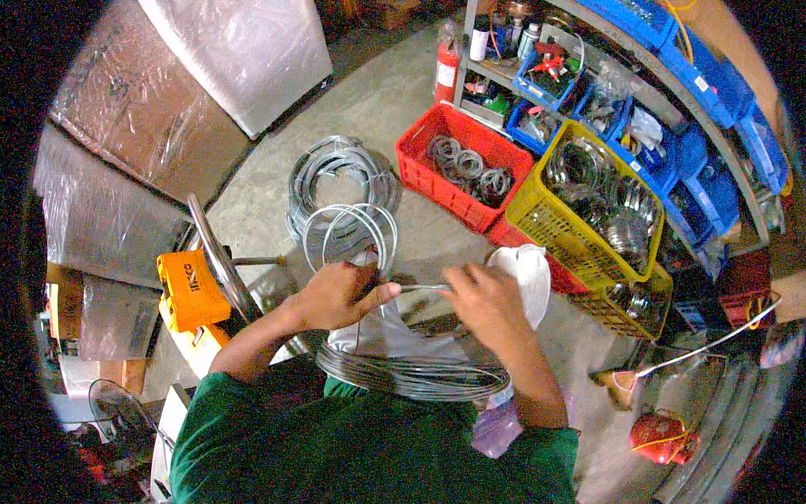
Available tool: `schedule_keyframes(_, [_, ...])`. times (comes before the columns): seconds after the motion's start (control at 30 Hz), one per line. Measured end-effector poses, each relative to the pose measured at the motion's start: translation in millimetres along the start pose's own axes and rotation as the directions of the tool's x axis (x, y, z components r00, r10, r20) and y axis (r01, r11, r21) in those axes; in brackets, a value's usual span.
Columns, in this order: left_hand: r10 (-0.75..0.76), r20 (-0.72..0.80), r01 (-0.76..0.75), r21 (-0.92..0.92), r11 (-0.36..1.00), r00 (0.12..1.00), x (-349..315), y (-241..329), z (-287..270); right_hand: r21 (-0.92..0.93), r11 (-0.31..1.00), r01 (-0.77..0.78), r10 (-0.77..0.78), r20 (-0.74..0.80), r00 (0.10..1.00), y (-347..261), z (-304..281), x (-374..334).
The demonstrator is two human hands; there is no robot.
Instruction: The person handles a bundle of metal wire, unties it, and coils it into smaller loops. They repeatedly wrap and adjust the wire by hand, forming neat coils and placing them on the floor.
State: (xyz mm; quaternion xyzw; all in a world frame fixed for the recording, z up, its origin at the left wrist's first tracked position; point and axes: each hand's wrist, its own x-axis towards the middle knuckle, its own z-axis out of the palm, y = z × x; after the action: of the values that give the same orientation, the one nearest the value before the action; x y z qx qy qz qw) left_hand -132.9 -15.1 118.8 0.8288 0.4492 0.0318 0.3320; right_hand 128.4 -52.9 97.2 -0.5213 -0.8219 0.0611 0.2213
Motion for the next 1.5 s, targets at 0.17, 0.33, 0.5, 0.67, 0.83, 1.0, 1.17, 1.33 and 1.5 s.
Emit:
schedule_keyframes(0.17, [0.037,0.096,0.003,-0.391,0.921,0.995,-18.2,-23.1,-11.6,-0.216,0.969,-0.122,0.103,-0.096,0.990,58.9,-27.0,-8.8])
schedule_keyframes(0.33, [0.197,0.283,0.277,-0.959,0.061,0.939,-39.8,-36.1,-7.5,-0.038,0.884,-0.467,0.450,-0.206,0.869,92.9,-25.9,-5.9])
schedule_keyframes(0.5, [0.557,-0.308,0.207,-0.707,-0.676,0.771,-22.8,-5.6,17.7,0.672,0.578,-0.464,0.563,0.083,0.822,93.4,23.4,-0.3])
schedule_keyframes(0.67, [0.329,-0.542,-0.133,-0.647,-0.751,0.773,-28.1,-9.7,-19.1,0.718,0.477,-0.507,0.346,0.377,0.859,97.7,83.8,-6.9])
schedule_keyframes(0.83, [0.381,-0.582,-0.192,-0.692,-0.696,0.718,-43.4,-34.8,-55.6,0.635,0.617,-0.464,0.287,0.368,0.885,86.8,127.8,-35.5])
schedule_keyframes(1.0, [0.367,-0.521,-0.042,-0.616,-0.787,0.771,-26.4,-7.1,-10.8,0.788,0.480,-0.385,0.606,0.020,0.795,90.4,145.9,-13.3])
schedule_keyframes(1.17, [0.382,-0.534,-0.050,-0.627,-0.778,0.754,-21.5,5.3,-15.3,0.986,0.146,-0.081,0.626,-0.029,0.780,107.6,142.1,9.4])
schedule_keyframes(1.33, [0.395,-0.628,-0.304,-0.718,-0.626,0.670,-49.1,-21.6,-87.7,0.457,0.628,-0.630,0.600,0.233,0.766,116.9,146.3,-18.8])
schedule_keyframes(1.5, [0.424,-0.418,0.005,-0.707,-0.707,0.803,-20.0,-5.3,-18.5,0.865,-0.495,-0.078,0.570,0.391,0.722,84.7,148.3,7.0])
